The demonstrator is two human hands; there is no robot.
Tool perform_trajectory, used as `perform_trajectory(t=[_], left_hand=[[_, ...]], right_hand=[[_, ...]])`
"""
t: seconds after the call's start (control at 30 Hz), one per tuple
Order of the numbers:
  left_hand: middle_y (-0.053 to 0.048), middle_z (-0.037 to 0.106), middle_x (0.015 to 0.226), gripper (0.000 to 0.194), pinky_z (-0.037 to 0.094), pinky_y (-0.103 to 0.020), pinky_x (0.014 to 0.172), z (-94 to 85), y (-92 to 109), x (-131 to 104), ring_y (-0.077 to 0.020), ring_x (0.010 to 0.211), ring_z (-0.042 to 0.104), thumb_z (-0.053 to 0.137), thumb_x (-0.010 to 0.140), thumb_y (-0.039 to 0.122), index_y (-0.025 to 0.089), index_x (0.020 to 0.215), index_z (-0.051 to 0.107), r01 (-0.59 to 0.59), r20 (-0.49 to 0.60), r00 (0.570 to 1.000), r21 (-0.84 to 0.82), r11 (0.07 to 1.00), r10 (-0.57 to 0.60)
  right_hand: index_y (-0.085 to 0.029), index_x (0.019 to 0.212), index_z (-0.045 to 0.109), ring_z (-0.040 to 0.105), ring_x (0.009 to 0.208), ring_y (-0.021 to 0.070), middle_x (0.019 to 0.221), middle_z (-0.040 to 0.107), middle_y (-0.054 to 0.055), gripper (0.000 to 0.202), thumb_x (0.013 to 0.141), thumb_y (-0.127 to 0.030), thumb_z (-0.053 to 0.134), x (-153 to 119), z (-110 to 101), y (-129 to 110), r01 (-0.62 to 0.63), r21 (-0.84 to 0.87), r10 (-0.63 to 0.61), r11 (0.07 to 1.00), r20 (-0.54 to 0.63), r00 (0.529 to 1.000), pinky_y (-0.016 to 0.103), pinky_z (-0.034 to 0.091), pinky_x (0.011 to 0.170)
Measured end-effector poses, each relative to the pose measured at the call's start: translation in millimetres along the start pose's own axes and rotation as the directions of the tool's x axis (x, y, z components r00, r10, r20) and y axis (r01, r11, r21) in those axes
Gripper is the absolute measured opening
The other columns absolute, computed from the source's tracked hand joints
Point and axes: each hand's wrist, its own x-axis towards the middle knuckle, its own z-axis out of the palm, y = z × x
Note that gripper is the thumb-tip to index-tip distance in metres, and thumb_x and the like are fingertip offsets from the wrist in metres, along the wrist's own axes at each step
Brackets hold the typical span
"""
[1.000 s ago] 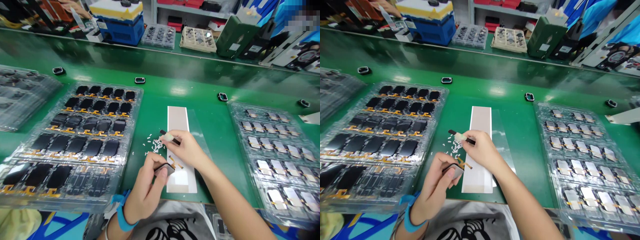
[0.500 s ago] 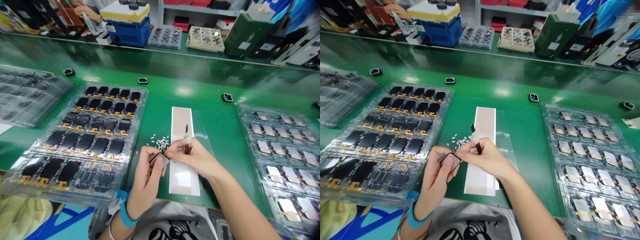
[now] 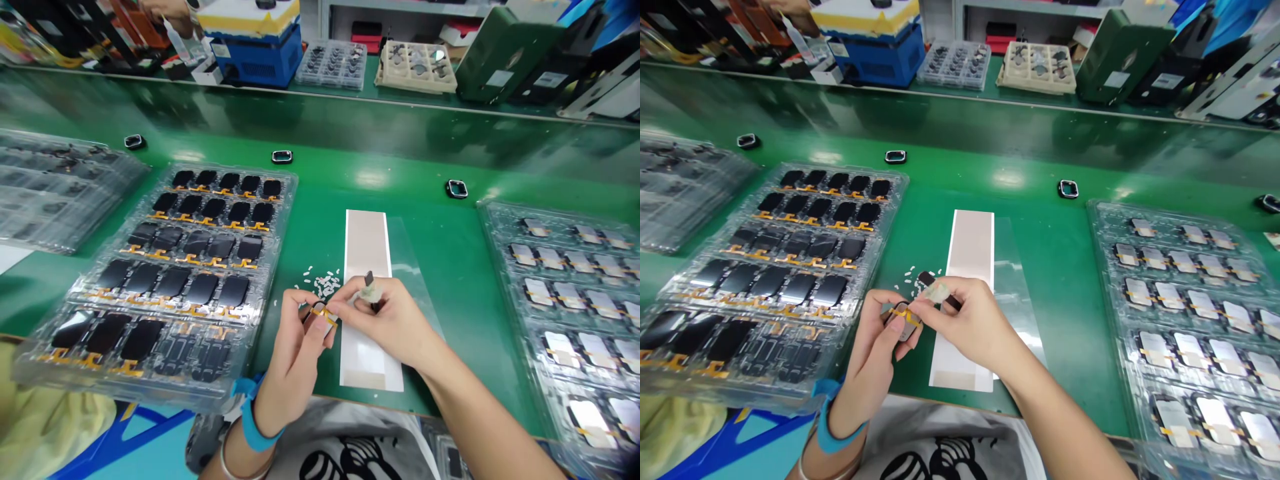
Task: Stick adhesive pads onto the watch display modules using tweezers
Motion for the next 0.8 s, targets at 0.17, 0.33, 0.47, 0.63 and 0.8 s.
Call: perform_trajectory(t=[0.17,0.33,0.47,0.63,0.8], left_hand=[[0.006,0.049,0.069,0.018,0.035,-0.019,0.052,0.3,-2,0,-0.0096,0.060,0.049,0.048,0.103,0.041,0.025,0.104,0.042,-0.001,-0.013,1.000,0.042,0.999,0.002],[0.006,0.049,0.070,0.020,0.037,-0.018,0.052,1.0,-1,0,-0.0089,0.059,0.049,0.049,0.103,0.043,0.025,0.102,0.041,0.015,-0.020,1.000,0.029,0.999,-0.014],[0.007,0.047,0.067,0.022,0.038,-0.017,0.052,2.5,2,5,-0.0082,0.057,0.047,0.051,0.102,0.044,0.024,0.100,0.041,0.002,-0.030,1.000,0.011,1.000,-0.002],[0.006,0.055,0.070,0.014,0.043,-0.018,0.054,1.5,5,-1,-0.0091,0.059,0.049,0.042,0.106,0.036,0.024,0.098,0.042,-0.023,0.020,1.000,0.070,0.997,0.021],[-0.004,0.065,0.110,0.013,0.052,-0.027,0.085,-5.0,14,-29,-0.0148,0.099,0.063,0.039,0.103,0.016,0.025,0.109,0.046,-0.305,0.402,0.907,0.418,0.856,0.127]], right_hand=[[-0.018,0.076,0.067,0.064,0.060,0.0124,0.068,0.067,-0.001,0.019,0.085,-0.035,0.069,-3,3,2,-0.045,0.045,0.044,0.998,0.024,0.999,0.027,0.050,0.057],[-0.018,0.076,0.066,0.063,0.060,0.0131,0.069,0.067,0.000,0.018,0.086,-0.033,0.068,-4,3,3,-0.049,-0.012,0.049,0.999,0.025,0.998,0.028,0.050,0.058],[-0.019,0.078,0.065,0.061,0.064,0.0127,0.070,0.066,-0.001,0.016,0.088,-0.032,0.067,-1,1,2,-0.019,-0.063,0.021,0.998,0.028,0.999,0.027,0.048,0.061],[-0.021,0.082,0.068,0.061,0.081,0.0134,0.083,0.064,0.001,0.026,0.098,-0.033,0.052,-11,-13,-9,0.161,-0.157,-0.177,0.974,-0.100,0.979,0.028,0.048,0.076],[-0.022,0.086,0.064,0.060,0.081,0.0104,0.084,0.060,0.000,0.029,0.105,-0.027,0.043,-69,-19,5,0.185,-0.317,-0.302,0.930,-0.373,0.877,0.024,0.048,0.074]])
